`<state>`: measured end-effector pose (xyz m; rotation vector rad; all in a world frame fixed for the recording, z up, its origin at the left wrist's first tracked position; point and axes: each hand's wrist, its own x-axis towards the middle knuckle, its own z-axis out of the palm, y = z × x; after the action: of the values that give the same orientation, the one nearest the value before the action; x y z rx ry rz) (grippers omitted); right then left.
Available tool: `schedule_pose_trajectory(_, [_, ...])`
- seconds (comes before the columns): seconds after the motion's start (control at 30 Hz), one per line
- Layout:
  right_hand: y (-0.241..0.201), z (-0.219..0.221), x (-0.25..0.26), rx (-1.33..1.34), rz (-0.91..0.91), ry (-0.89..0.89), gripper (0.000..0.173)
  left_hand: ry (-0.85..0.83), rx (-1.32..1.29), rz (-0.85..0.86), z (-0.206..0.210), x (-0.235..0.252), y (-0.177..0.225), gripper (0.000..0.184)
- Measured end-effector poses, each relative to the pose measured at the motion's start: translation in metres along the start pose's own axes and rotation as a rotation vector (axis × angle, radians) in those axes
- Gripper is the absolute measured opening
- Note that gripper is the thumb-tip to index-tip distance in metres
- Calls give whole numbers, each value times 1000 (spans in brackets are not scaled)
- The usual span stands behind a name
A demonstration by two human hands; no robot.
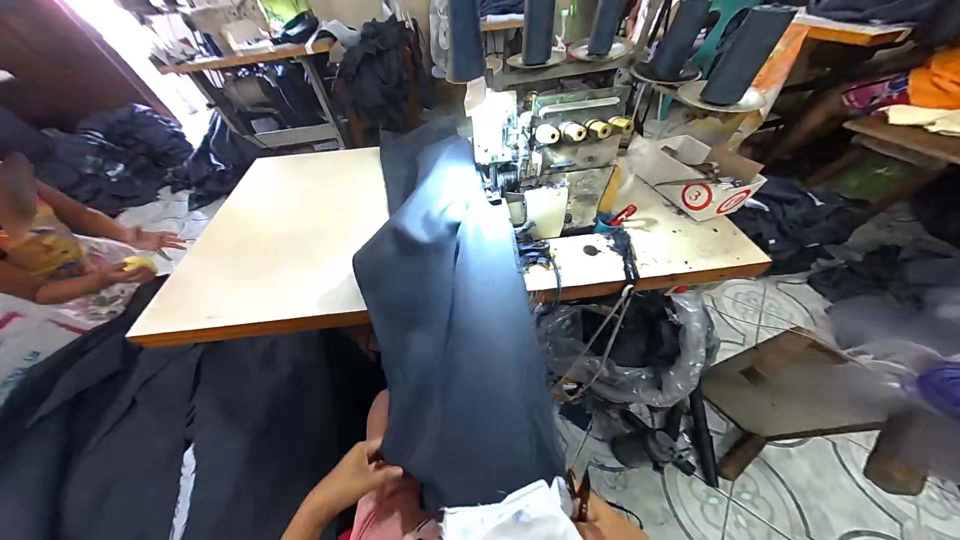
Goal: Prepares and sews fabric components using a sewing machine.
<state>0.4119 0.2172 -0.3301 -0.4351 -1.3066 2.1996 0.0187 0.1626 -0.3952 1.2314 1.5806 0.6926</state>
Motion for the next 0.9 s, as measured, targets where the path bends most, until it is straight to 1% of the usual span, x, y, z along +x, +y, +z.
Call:
schedule_pose_trajectory(0.03, [-5,1,6,-8,26,62,14,-22,7,28,1,6,-12,27])
schedule_pose_trajectory(0.07, [-10,1,13,-16,33,101,12,7,28,52,1,12,-16,27])
schedule_pose_trajectory(0.13, [-15,-3,28,-12,20,157,20,189,108,92,-1,21,-3,33])
schedule_pose_trajectory(0.2, [-11,-11,44,2,3,199,23,438,141,153,-5,26,28,38])
schedule_pose_trajectory(0.23, [-10,-16,53,-5,-12,217,22,563,118,181,-9,29,46,38])
schedule_pose_trajectory(0.27, [-10,-19,62,-18,-31,242,19,654,73,211,-15,31,63,39])
schedule_pose_trajectory(0.3, [-10,-23,70,-29,-46,278,18,717,28,250,-22,33,78,40])
schedule_pose_trajectory(0.37, [-10,-32,89,-64,-70,325,12,778,-33,330,-35,37,108,37])
schedule_pose_trajectory(0.47, [-14,-48,117,-143,-93,382,14,770,-44,434,-52,46,144,28])
schedule_pose_trajectory(0.57, [-30,-56,145,-281,-77,458,15,767,-65,444,-68,57,177,24])
schedule_pose_trajectory(0.67, [-48,-63,170,-336,-92,492,17,759,-129,459,-83,67,210,22])
schedule_pose_trajectory(0.73, [-60,-65,185,-335,-108,519,18,737,-126,442,-93,70,223,22])
schedule_pose_trajectory(0.8, [-69,-66,200,-311,-154,536,19,677,-87,415,-107,72,221,21])
schedule_pose_trajectory(0.83, [-74,-65,207,-295,-175,545,19,628,-37,393,-116,71,215,30])
schedule_pose_trajectory(0.9, [-79,-64,215,-251,-218,551,17,513,192,304,-136,65,194,72])
